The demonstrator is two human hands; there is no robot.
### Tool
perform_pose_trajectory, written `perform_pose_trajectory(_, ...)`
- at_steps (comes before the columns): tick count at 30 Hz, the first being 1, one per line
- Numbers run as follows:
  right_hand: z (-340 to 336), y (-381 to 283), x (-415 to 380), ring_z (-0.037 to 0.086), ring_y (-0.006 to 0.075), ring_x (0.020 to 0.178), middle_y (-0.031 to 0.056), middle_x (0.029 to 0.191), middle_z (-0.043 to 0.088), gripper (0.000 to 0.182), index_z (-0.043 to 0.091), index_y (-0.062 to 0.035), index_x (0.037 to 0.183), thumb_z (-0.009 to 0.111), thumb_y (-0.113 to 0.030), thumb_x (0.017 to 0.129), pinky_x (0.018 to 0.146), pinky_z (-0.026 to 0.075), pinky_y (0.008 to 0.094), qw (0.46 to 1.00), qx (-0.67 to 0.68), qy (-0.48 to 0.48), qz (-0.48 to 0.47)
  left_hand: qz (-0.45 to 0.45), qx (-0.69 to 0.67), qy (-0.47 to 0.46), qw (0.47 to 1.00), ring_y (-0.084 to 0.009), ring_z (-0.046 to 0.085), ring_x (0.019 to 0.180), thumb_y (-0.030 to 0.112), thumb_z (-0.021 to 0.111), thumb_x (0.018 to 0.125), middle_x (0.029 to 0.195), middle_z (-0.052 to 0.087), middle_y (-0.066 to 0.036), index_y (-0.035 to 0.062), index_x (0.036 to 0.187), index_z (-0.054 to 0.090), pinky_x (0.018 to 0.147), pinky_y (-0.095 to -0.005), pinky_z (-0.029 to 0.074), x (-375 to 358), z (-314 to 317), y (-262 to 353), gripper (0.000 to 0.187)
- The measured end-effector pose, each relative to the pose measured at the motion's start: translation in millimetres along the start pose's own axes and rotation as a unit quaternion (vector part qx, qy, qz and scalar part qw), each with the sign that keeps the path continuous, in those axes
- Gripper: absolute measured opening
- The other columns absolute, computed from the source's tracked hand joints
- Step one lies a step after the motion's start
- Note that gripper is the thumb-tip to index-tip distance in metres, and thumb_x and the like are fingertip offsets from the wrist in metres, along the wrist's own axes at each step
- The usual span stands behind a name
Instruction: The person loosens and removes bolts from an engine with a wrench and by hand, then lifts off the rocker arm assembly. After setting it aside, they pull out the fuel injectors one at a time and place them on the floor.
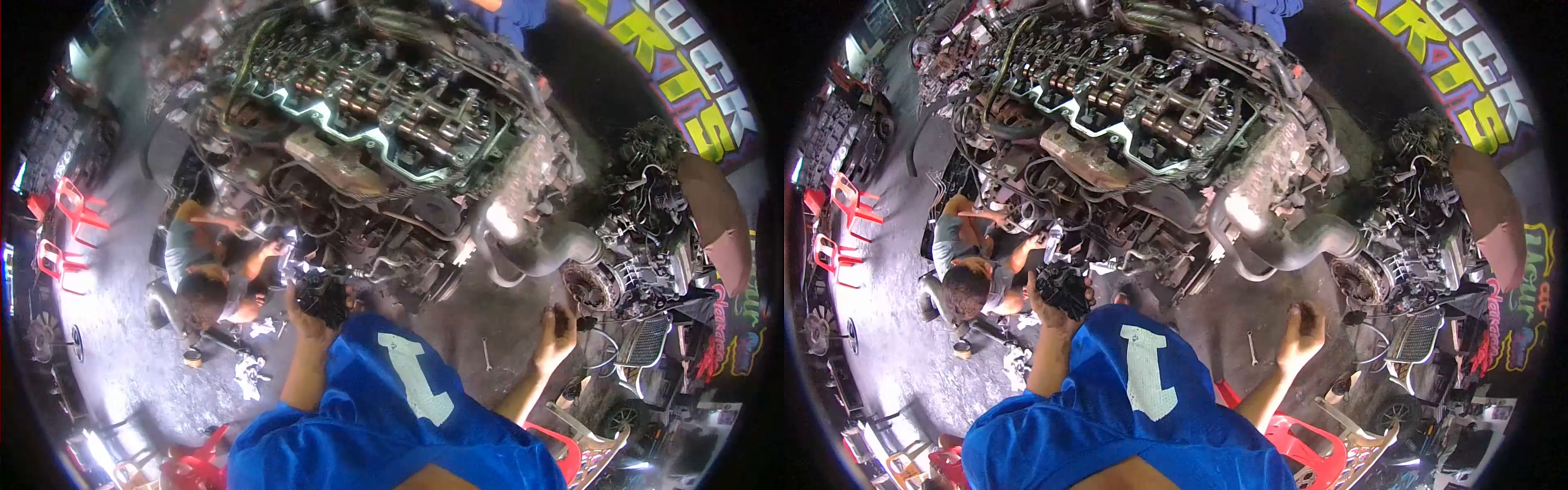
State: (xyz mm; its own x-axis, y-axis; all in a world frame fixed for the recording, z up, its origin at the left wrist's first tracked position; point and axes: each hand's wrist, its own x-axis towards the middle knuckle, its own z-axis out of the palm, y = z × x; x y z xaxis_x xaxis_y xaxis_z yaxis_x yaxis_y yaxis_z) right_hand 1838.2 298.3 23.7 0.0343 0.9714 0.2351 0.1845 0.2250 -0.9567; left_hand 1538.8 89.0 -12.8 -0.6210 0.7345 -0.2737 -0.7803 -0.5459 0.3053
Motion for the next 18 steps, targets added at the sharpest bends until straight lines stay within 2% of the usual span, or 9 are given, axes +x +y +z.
perform_pose_trajectory(4, -19, 2, -3, 0.056, 0.0116, 0.082, 0.0058, 0.091, 0.061, 0.024, 0.057, 0.0042, 0.103, 0.061, -0.001, 0.081, 0.078, 0.045, 0.0246, 0.999, 0.003, -0.045, -0.02, -0.023, 0.039, -0.009, 0.999, -0.0347, 0.061, 0.066, 0.068, 0.039, 0.079, 0.086, 0.063, -0.021, 0.0044, 0.102, 0.061, 0.058, -0.0393, 0.051, -11, -5, -15, 0.071)
perform_pose_trajectory(5, -21, -2, -1, 0.056, 0.0116, 0.083, 0.0059, 0.091, 0.06, 0.025, 0.056, 0.0045, 0.105, 0.06, 0.0, 0.081, 0.078, 0.045, 0.0247, 0.999, 0.0, -0.041, -0.025, -0.021, 0.046, 0.036, 0.998, -0.0336, 0.061, 0.063, 0.07, 0.038, 0.078, 0.085, 0.062, -0.023, 0.0043, 0.106, 0.058, 0.058, -0.039, 0.052, -13, -10, -19, 0.075)
perform_pose_trajectory(10, -34, -1, 3, 0.056, 0.0118, 0.084, 0.0056, 0.092, 0.06, 0.025, 0.056, 0.0045, 0.105, 0.06, 0.0, 0.081, 0.079, 0.045, 0.0246, 0.998, 0.045, -0.032, -0.04, -0.013, 0.057, -0.015, 0.998, -0.0315, 0.061, 0.066, 0.069, 0.039, 0.079, 0.09, 0.062, -0.022, 0.0046, 0.114, 0.054, 0.056, -0.0395, 0.052, -23, 3, -39, 0.075)
perform_pose_trajectory(12, -38, 4, 2, 0.056, 0.012, 0.084, 0.0056, 0.091, 0.06, 0.024, 0.056, 0.0044, 0.105, 0.06, 0.0, 0.081, 0.079, 0.045, 0.0246, 0.997, 0.054, -0.035, -0.052, -0.002, 0.063, -0.054, 0.997, -0.0319, 0.06, 0.078, 0.071, 0.04, 0.076, 0.097, 0.058, -0.019, 0.0027, 0.114, 0.049, 0.057, -0.0387, 0.051, -27, 13, -44, 0.078)
perform_pose_trajectory(15, -39, 2, -6, 0.057, 0.0131, 0.084, 0.0063, 0.091, 0.061, 0.022, 0.056, 0.0039, 0.103, 0.061, -0.001, 0.082, 0.079, 0.045, 0.0252, 0.997, 0.053, -0.051, -0.012, 0.002, 0.09, -0.056, 0.994, -0.0312, 0.06, 0.075, 0.07, 0.04, 0.076, 0.096, 0.058, -0.019, 0.0022, 0.114, 0.049, 0.057, -0.0381, 0.05, -34, 16, -49, 0.079)
perform_pose_trajectory(18, -49, 11, -7, 0.057, 0.013, 0.085, 0.0067, 0.092, 0.061, 0.021, 0.056, 0.0038, 0.103, 0.06, -0.001, 0.082, 0.08, 0.045, 0.0252, 0.996, 0.058, -0.059, -0.035, -0.007, 0.104, -0.028, 0.994, -0.0304, 0.059, 0.071, 0.071, 0.039, 0.076, 0.093, 0.059, -0.02, 0.0011, 0.114, 0.05, 0.056, -0.037, 0.05, -42, 15, -52, 0.08)
